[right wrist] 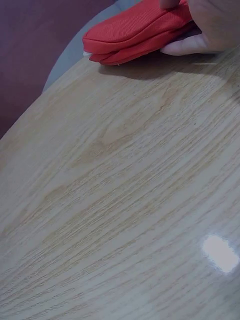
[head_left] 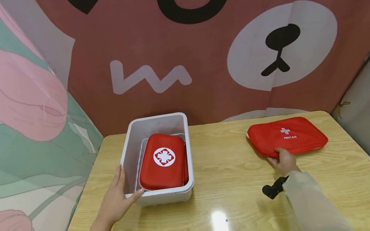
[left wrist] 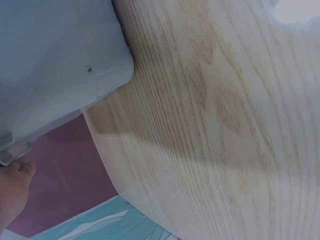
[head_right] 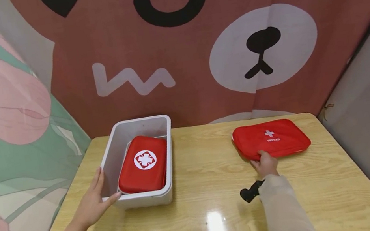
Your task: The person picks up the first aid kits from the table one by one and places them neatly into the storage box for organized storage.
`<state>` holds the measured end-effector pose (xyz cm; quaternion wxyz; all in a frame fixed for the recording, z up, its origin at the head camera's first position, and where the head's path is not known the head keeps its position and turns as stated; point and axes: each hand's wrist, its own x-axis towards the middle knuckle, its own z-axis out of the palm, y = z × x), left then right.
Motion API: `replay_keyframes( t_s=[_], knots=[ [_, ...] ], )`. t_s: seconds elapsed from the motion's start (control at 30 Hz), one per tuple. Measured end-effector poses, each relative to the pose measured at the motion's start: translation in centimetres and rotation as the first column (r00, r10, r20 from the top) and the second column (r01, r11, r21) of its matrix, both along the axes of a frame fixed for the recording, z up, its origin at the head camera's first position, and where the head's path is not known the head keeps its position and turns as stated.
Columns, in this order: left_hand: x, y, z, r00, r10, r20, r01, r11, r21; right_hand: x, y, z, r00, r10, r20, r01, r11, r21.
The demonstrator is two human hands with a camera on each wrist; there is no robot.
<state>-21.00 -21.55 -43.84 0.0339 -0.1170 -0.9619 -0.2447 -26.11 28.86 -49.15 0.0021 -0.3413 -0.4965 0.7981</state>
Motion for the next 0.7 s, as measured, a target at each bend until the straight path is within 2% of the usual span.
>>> replay_keyframes(
  t_s=[0.07,0.1,0.27,0.33,0.47,0.7],
  knots=[
    [0.0,0.0,0.0,1.0,-0.001,-0.005,0.001,1.0,0.003,0.0,0.0,0.3,0.999,-0.033,-0.007,0.032,0.999,-0.039],
    [0.0,0.0,0.0,1.0,-0.001,-0.008,0.002,1.0,0.003,-0.1,-0.1,0.5,0.988,-0.153,0.028,0.155,0.972,-0.179],
    [-0.1,0.0,-0.1,0.999,-0.008,-0.035,0.008,1.0,-0.011,0.0,-0.3,1.5,0.971,-0.236,0.03,0.236,0.942,-0.238],
    [-0.1,0.0,0.0,0.999,-0.009,-0.041,0.008,1.0,-0.021,0.1,-0.3,1.9,0.97,-0.242,0.009,0.236,0.937,-0.256],
    [-0.1,0.1,0.0,0.999,-0.009,-0.038,0.008,1.0,-0.03,0.3,-0.2,2.6,0.967,-0.25,-0.041,0.22,0.909,-0.354],
    [0.1,0.0,0.1,1.0,-0.002,-0.023,0.002,1.0,-0.027,0.2,-0.3,3.2,0.963,-0.251,-0.1,0.157,0.82,-0.551]
  ],
)
